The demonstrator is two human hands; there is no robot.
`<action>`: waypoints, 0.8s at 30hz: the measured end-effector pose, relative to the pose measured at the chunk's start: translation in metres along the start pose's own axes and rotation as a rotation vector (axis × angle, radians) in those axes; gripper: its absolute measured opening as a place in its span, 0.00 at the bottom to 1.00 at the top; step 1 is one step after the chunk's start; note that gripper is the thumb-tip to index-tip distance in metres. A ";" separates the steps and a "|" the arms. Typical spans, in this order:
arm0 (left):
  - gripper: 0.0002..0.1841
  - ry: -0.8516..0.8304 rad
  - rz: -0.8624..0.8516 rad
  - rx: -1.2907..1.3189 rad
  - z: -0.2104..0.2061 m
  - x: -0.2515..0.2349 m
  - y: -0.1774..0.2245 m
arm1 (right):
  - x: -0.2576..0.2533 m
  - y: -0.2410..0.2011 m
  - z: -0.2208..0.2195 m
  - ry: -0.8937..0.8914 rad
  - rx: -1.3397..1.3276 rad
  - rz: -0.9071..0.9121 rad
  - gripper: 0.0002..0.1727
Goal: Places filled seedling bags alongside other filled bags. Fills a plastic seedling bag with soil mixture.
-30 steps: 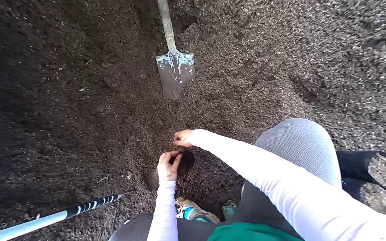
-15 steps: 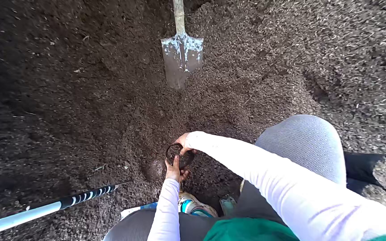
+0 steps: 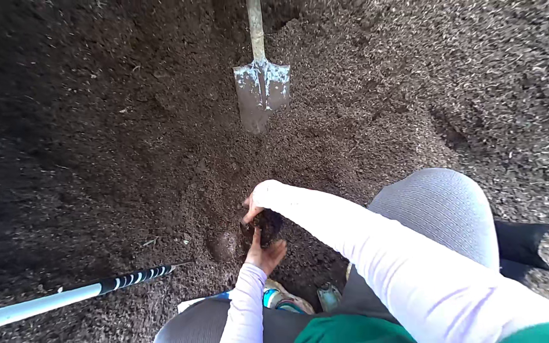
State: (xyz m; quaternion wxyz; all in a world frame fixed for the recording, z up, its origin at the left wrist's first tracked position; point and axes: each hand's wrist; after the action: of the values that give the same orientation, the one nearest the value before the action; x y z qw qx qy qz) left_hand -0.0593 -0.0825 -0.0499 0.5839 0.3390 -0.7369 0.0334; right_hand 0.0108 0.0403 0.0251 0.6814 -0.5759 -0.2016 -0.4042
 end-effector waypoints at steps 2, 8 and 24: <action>0.35 -0.073 -0.080 0.216 -0.003 -0.005 -0.001 | -0.015 0.003 0.003 -0.086 0.071 0.042 0.32; 0.20 0.013 -0.241 0.431 -0.013 -0.016 -0.001 | -0.115 0.053 0.004 -0.213 0.505 0.078 0.38; 0.38 0.374 -0.269 -0.481 0.000 -0.011 -0.015 | -0.068 0.102 0.033 0.055 0.058 0.161 0.36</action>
State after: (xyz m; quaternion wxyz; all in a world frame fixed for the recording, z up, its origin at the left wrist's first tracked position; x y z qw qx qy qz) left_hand -0.0504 -0.0890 -0.0643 0.7715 0.2736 -0.5525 -0.1572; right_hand 0.0569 0.0944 -0.0803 0.7334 -0.5590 -0.1476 -0.3575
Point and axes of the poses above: each hand's wrist, its own x-axis away from the middle knuckle, its own z-axis out of the back of the hand, y = z × x, and after that the axes turned 11 degrees about -y, right-handed
